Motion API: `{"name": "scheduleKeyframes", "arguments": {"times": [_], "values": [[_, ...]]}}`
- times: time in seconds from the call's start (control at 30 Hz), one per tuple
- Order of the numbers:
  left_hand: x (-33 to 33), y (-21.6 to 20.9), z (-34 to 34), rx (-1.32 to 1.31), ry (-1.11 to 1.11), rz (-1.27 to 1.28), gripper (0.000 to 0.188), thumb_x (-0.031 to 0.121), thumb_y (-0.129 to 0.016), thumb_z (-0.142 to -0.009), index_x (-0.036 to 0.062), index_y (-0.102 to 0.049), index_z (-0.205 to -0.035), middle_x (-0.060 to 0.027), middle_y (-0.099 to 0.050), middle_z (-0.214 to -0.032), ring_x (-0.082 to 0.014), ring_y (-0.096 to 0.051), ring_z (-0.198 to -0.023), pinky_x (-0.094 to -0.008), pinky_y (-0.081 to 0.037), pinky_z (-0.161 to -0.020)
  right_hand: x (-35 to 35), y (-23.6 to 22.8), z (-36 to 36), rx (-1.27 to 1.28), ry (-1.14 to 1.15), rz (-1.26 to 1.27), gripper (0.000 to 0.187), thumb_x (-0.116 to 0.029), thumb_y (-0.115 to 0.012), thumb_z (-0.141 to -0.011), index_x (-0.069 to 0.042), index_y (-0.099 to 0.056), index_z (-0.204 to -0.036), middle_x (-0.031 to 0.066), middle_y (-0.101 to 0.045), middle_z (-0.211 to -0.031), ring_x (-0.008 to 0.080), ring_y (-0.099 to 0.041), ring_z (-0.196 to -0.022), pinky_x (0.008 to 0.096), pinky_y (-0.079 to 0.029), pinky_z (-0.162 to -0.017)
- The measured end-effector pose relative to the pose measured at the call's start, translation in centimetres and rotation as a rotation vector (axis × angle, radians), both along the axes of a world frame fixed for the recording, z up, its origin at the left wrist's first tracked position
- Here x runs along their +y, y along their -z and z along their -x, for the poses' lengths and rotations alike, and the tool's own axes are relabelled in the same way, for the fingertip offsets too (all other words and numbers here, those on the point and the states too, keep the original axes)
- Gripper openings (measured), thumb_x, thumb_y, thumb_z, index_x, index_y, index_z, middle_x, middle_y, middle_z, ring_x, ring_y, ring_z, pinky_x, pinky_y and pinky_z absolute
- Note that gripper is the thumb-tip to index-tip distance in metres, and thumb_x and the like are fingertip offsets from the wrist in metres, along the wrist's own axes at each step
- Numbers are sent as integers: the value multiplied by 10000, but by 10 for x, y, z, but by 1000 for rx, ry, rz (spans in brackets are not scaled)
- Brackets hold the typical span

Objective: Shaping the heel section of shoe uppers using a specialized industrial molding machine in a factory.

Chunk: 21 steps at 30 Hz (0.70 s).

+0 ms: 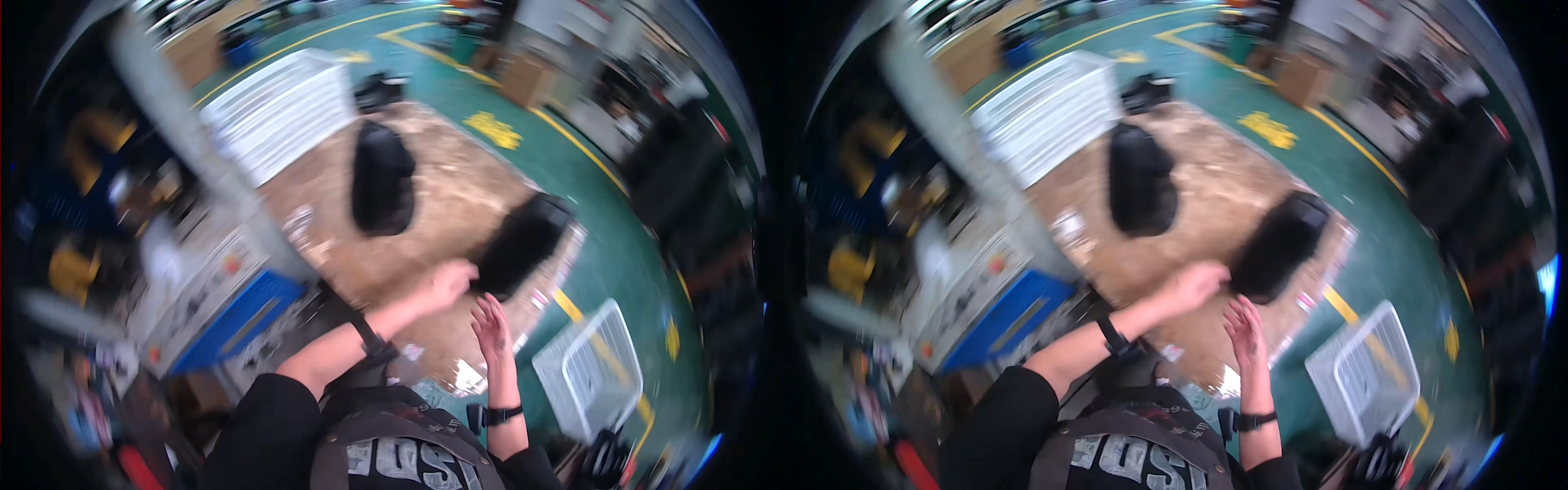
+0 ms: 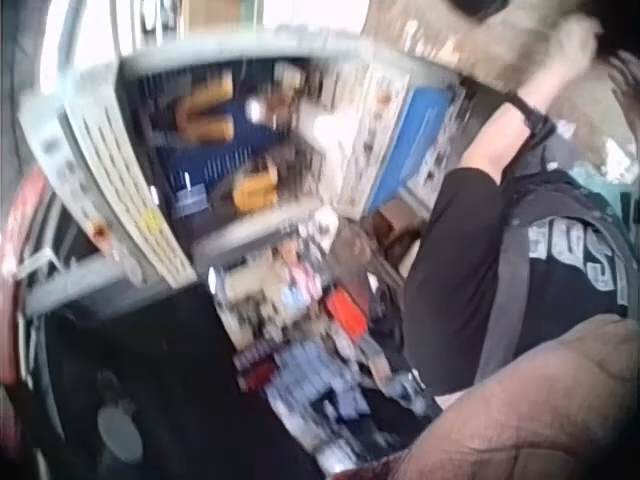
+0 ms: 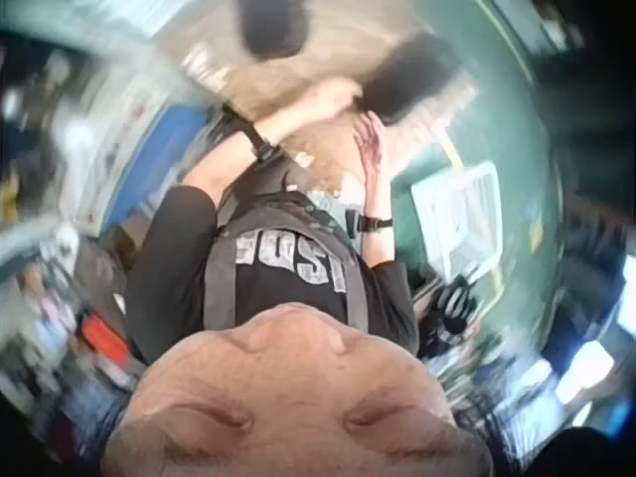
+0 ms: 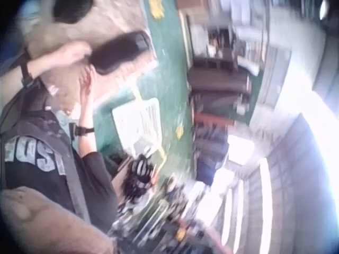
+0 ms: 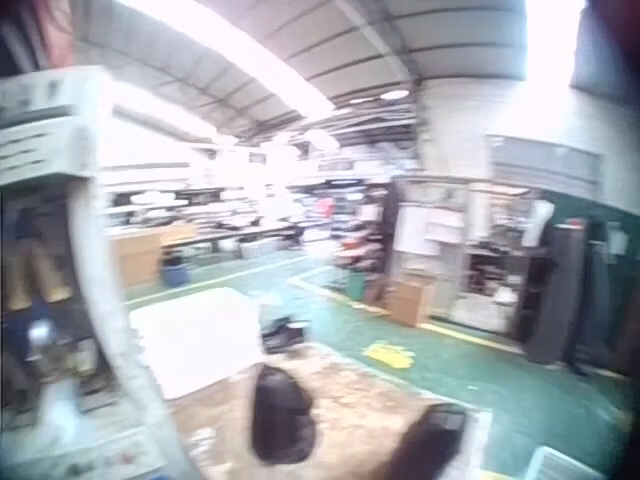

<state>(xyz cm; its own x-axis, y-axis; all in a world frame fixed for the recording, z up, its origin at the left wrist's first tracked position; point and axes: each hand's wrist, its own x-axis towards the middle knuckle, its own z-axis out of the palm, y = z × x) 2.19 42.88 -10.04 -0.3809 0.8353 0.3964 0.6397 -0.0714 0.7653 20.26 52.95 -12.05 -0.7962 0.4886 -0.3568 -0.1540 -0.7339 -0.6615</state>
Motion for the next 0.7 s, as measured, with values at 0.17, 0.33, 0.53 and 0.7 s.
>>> {"name": "scheduleKeyframes", "arguments": {"times": [0.17,0.33,0.53,0.7], "values": [[-244,90,-37,-226,-191,757,296,230,-530,-834,136,-618,-1101,-124,-628,-1016,-304,-588,-986,-421,-463,-845,-70,60,17,-230,-412,67,386,-246,-547,-901,-106,-488,-1256,76,-582,-1147,203,-598,-953,301,-498,-734],[-524,117,-118,-496,-1064,883,299,242,-508,-821,197,-621,-1094,-115,-646,-999,-316,-600,-956,-442,-472,-815,-174,82,84,-288,-947,-40,356,-286,-549,-908,-109,-523,-1216,39,-634,-1074,173,-635,-892,280,-530,-662],[-761,52,-264,-369,-1812,906,307,194,-514,-803,183,-639,-1084,-162,-649,-964,-320,-619,-914,-422,-485,-804,-341,45,156,-270,-1219,-194,266,-212,-545,-918,-94,-540,-1157,52,-650,-1004,147,-652,-791,240,-526,-591],[-903,14,-376,-281,-1920,1421,309,86,-572,-724,196,-683,-991,-62,-633,-1015,-247,-573,-982,-372,-468,-846,-489,28,165,-195,-1414,-274,316,-225,-526,-919,-83,-523,-1201,58,-637,-1048,152,-650,-823,250,-523,-625]]}}
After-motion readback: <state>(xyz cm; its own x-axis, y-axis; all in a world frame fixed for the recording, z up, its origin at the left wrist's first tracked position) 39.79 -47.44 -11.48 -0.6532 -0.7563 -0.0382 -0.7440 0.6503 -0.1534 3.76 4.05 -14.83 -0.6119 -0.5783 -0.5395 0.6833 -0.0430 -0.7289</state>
